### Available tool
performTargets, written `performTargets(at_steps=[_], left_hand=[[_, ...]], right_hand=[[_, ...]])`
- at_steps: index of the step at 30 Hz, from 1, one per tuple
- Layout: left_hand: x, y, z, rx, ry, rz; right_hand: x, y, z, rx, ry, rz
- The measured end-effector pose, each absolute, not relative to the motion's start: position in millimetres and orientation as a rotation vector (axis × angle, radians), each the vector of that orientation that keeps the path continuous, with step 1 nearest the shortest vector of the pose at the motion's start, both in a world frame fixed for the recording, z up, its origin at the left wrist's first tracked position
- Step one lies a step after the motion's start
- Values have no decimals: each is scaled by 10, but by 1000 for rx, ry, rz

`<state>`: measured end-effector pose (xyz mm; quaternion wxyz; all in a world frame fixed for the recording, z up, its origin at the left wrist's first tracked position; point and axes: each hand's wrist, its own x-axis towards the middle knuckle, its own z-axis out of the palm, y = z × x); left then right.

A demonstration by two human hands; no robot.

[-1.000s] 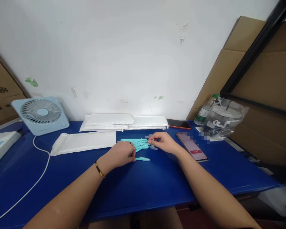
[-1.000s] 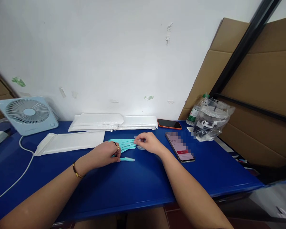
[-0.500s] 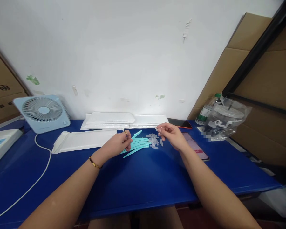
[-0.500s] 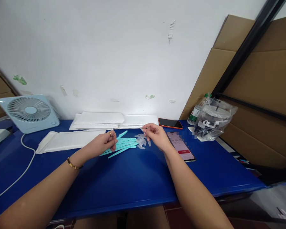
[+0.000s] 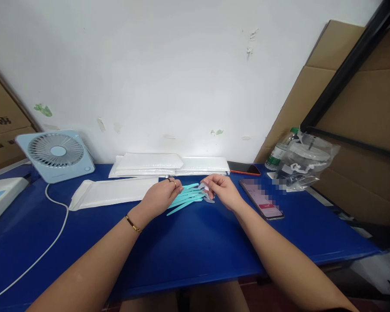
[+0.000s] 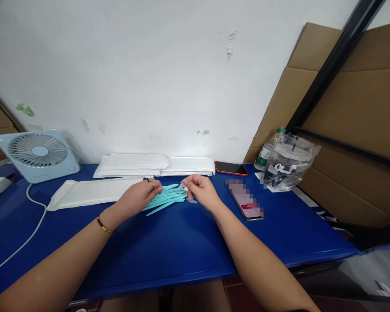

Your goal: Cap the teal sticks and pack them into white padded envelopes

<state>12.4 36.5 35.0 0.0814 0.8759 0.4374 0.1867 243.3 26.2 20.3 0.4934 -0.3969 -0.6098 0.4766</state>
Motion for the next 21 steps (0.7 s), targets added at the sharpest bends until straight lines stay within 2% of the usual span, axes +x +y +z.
performTargets(at_steps=[10,18,21], left_hand=[[147,346,369,2651,1289,535],[215,311,312,2581,1177,570],[156,366,234,2520,1265,560]], right_hand=[[2428,269,206,-976,-1502,1086],[2311,211,198,-970,-1595,1231],[2495,273,229,-1004,-1517,1149]])
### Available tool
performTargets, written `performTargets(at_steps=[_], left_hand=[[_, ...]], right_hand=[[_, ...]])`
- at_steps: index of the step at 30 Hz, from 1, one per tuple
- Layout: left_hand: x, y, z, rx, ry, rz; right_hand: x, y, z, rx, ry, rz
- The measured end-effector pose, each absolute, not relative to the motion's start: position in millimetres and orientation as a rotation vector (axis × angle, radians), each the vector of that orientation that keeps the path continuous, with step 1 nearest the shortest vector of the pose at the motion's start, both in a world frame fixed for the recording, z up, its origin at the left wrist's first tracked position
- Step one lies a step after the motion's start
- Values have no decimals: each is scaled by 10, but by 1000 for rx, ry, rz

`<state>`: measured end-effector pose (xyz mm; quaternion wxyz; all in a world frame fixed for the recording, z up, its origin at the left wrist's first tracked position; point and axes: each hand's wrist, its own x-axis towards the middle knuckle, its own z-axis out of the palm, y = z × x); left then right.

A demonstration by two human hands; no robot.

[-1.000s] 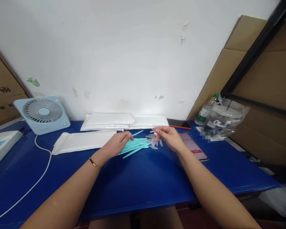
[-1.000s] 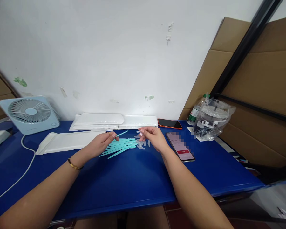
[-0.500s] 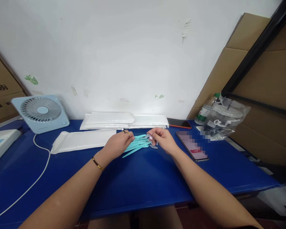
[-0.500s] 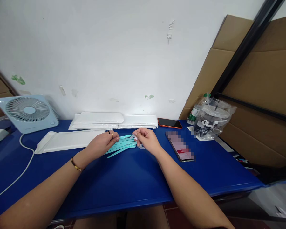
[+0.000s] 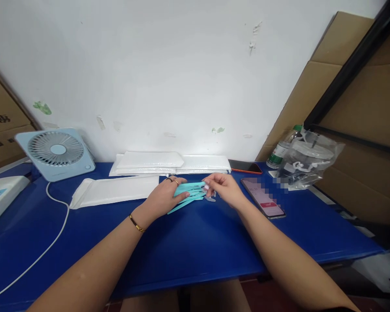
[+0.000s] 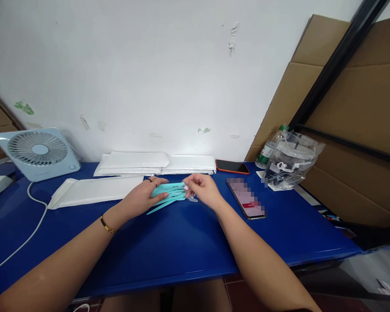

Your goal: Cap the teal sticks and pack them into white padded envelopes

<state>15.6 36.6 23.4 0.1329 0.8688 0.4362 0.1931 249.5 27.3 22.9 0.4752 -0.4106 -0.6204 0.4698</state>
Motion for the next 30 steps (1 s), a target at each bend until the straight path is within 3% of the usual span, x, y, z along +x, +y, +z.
performTargets(at_steps=[8,12,21,30], left_hand=[[62,522,85,2495,1163,347],[81,413,164,2476,931,332],[161,161,259,2488,850,278],[208,277,184,2398,1065,326]], right_hand=[[2836,417,269,-976,-1257,917],[2667,448,100,-1050,-1479,904],[2461,454,-11,-1166,-2141,379],[2737,368,187,-1367,-2272,486]])
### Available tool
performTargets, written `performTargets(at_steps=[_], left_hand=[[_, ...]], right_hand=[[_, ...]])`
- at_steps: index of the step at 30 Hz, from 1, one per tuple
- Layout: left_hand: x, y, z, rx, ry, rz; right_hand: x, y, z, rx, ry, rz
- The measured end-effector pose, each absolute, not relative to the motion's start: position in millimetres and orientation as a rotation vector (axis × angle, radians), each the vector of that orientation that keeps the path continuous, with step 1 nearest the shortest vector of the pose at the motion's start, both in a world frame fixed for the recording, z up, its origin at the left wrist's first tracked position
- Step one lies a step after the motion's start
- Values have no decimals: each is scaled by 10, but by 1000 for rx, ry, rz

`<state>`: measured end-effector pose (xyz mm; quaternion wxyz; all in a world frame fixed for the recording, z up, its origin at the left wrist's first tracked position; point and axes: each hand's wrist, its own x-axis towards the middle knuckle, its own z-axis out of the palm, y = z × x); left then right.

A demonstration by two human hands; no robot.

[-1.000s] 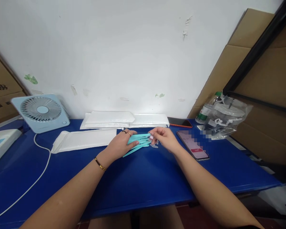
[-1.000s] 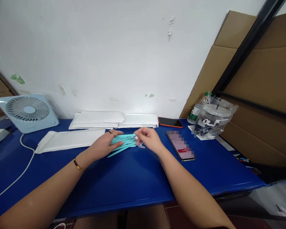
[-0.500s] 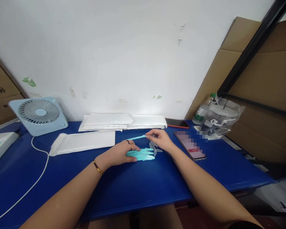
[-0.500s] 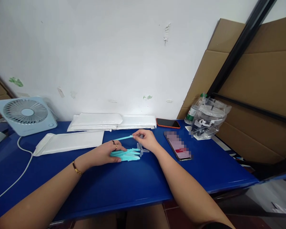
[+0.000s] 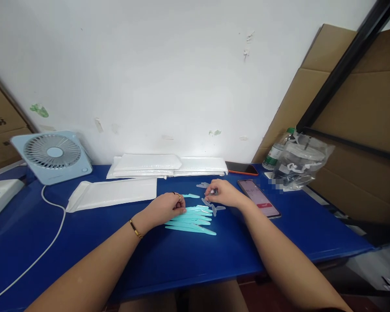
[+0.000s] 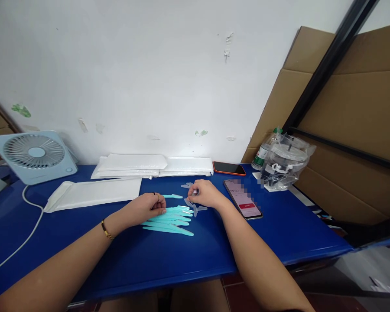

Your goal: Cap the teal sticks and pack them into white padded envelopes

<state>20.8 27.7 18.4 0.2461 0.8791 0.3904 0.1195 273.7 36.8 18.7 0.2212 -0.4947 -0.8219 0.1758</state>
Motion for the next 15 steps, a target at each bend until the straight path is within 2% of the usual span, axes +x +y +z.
performTargets(at_steps=[5,9,15], left_hand=[[187,304,166,2373,1123,379],[135,377,122,2236,1185,479],[73,471,88,2008,1145,534]], right_hand=[[2675,317,178,-1341,-2340,576],[2707,351,150,-1384,-2167,620],[2712,385,172,-1181,-1650,1018]])
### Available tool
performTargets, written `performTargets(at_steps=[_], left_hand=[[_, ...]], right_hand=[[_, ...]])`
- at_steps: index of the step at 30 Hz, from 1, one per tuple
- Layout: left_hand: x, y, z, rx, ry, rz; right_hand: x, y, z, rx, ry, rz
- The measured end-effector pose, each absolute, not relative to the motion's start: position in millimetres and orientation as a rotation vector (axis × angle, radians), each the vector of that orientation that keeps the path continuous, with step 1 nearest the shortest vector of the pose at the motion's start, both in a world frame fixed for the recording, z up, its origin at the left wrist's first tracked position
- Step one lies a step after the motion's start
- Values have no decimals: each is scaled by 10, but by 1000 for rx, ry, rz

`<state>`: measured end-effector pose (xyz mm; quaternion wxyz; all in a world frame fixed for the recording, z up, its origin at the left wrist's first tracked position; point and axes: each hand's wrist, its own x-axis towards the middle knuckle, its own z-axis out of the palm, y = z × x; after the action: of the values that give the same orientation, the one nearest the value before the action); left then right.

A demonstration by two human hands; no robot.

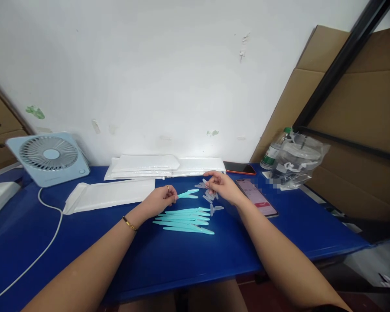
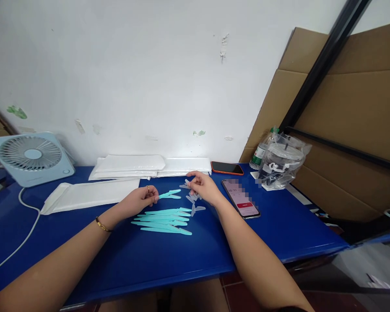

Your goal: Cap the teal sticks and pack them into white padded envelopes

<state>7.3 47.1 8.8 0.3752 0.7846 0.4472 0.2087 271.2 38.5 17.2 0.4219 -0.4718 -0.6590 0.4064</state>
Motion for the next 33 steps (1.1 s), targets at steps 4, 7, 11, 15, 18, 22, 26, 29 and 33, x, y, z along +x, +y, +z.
performTargets(at_steps=[4,7,11,15,18,22,26,29,33], left_hand=[[63,482,104,1950,1109,557],[64,479,111,1941,1111,557],[71,473,123,1948,1120,535],[64,464,143,1982,1114,533],[50,458,160,2105,1156,560],[41,453,182,2212,1190,616],[45,457,184,2223,1207,612],[52,461,177,2238,1211,604],[67,455,179,2253,1198,602]], right_hand=[[2669,396,172,-1136,-1631,1010],[2687,418,164,-1098,-1615,963],[2716,420,179,-1109,-1524,1042],[2690,393,181,-1124,-1523,1193],[2686,388,158,-1164,-1677,1151],[2736,392,149,-1172,-1871,1018],[2774,378,172,-1168,-2006,929],[2763,369,170,-1151,-2048,904],[2721,368,135,-1134,-2044,947]])
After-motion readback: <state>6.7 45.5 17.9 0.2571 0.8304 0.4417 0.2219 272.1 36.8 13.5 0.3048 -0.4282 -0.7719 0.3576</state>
